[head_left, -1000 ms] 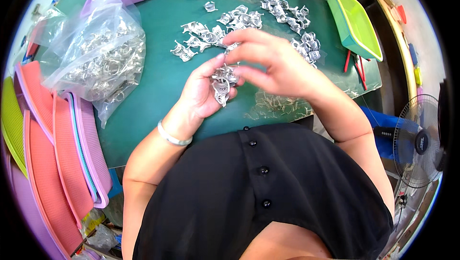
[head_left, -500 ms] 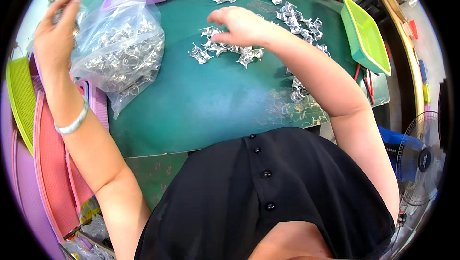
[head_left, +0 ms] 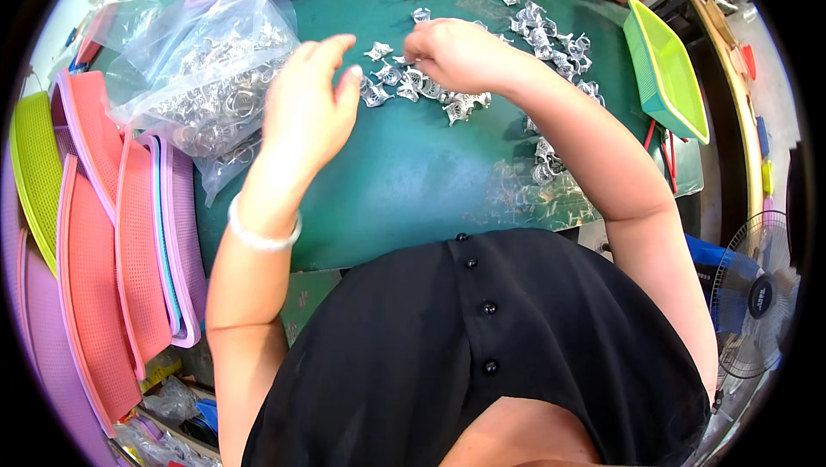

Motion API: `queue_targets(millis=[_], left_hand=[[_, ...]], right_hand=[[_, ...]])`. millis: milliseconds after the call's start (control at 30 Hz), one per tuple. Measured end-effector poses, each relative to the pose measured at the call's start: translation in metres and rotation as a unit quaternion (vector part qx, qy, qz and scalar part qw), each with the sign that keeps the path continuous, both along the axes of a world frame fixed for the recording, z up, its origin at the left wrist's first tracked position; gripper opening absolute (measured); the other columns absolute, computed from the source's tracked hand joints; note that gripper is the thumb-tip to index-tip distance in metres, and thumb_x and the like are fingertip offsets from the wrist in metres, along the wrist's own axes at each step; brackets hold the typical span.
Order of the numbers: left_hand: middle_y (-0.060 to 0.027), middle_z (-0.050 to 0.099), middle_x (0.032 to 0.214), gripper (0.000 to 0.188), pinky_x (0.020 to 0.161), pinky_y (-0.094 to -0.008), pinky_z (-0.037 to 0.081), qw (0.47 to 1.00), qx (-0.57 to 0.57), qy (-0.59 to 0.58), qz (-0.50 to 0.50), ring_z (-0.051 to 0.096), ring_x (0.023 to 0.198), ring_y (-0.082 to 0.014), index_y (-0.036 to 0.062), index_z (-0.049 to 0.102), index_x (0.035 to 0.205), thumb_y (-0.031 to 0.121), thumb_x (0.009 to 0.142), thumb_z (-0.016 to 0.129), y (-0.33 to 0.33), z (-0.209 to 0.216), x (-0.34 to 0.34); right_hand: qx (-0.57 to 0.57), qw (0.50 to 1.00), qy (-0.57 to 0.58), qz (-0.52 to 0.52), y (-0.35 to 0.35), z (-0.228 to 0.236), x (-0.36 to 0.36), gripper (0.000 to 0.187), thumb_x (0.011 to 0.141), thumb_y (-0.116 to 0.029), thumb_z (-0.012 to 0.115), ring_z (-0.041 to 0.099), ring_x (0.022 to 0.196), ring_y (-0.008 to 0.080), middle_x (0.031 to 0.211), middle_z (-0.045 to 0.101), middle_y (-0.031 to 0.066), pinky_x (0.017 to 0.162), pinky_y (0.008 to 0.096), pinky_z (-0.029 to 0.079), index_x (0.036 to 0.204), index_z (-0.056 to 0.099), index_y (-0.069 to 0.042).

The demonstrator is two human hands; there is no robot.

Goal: The person repeatedly picks up small silver metal charms and key rings from a green table, connects them by hand, and places the assembled units back on the table. The person occasionally gathers loose parts from a plastic bag and continues assembling without using tools.

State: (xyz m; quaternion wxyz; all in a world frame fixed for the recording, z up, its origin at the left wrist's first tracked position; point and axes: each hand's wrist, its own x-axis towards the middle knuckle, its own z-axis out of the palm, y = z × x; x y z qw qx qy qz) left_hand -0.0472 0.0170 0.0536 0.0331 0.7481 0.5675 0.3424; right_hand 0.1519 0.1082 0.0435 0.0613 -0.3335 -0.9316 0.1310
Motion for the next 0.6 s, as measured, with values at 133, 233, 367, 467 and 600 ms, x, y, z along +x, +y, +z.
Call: queue_targets(millis=[133, 233, 367, 467, 600], left_hand=[[-0.0138, 0.06, 0.086, 0.025, 0.071, -0.036, 0.048, 0.987, -0.147, 0.042, 0.055, 0.06, 0.077, -0.0272, 0.0024, 0.065, 0.101, 0.013, 0.079, 0.067, 0.026, -0.053, -0.01], [-0.0136, 0.059, 0.086, 0.013, 0.07, -0.0361, 0.048, 0.989, -0.14, 0.015, 0.035, 0.06, 0.077, -0.0295, -0.0004, 0.064, 0.085, 0.01, 0.077, 0.066, 0.026, -0.056, -0.011], [-0.0137, 0.058, 0.093, 0.009, 0.074, -0.0374, 0.048, 0.997, 0.007, 0.07, -0.029, 0.058, 0.085, -0.0321, -0.0001, 0.06, 0.083, 0.001, 0.075, 0.062, 0.02, -0.059, -0.018], [-0.0134, 0.056, 0.101, 0.011, 0.078, -0.0385, 0.047, 0.992, 0.004, 0.115, -0.059, 0.056, 0.091, -0.0331, -0.0001, 0.057, 0.083, -0.005, 0.073, 0.058, 0.014, -0.059, -0.021], [-0.014, 0.055, 0.105, 0.012, 0.079, -0.0392, 0.047, 0.981, -0.014, 0.116, -0.153, 0.056, 0.093, -0.0339, -0.0013, 0.053, 0.082, -0.009, 0.072, 0.055, 0.007, -0.056, -0.024]], right_hand=[[0.042, 0.999, 0.021, 0.006, 0.001, -0.014, -0.018, 0.025, 0.08, -0.017, 0.062, 0.058, 0.1, 0.0317, 0.103, 0.063, 0.0128, 0.087, 0.0414, 0.046, 0.103, 0.065, -0.008], [0.071, 0.997, -0.022, -0.005, 0.001, -0.019, -0.026, 0.025, 0.079, -0.023, 0.065, 0.057, 0.099, 0.0305, 0.102, 0.063, 0.0111, 0.086, 0.0412, 0.046, 0.1, 0.067, -0.011], [0.075, 0.997, 0.005, 0.003, 0.007, -0.026, -0.027, 0.015, 0.076, -0.019, 0.066, 0.057, 0.092, 0.0294, 0.091, 0.063, 0.0096, 0.084, 0.0396, 0.046, 0.088, 0.068, -0.011], [0.035, 0.999, 0.02, -0.01, 0.01, -0.026, -0.029, 0.01, 0.075, -0.016, 0.066, 0.056, 0.088, 0.0294, 0.084, 0.063, 0.009, 0.083, 0.0393, 0.045, 0.082, 0.067, -0.009], [0.015, 1.0, 0.026, -0.009, 0.013, -0.028, -0.026, 0.01, 0.075, -0.018, 0.066, 0.055, 0.086, 0.0291, 0.085, 0.063, 0.0077, 0.082, 0.0399, 0.045, 0.081, 0.067, -0.01]])
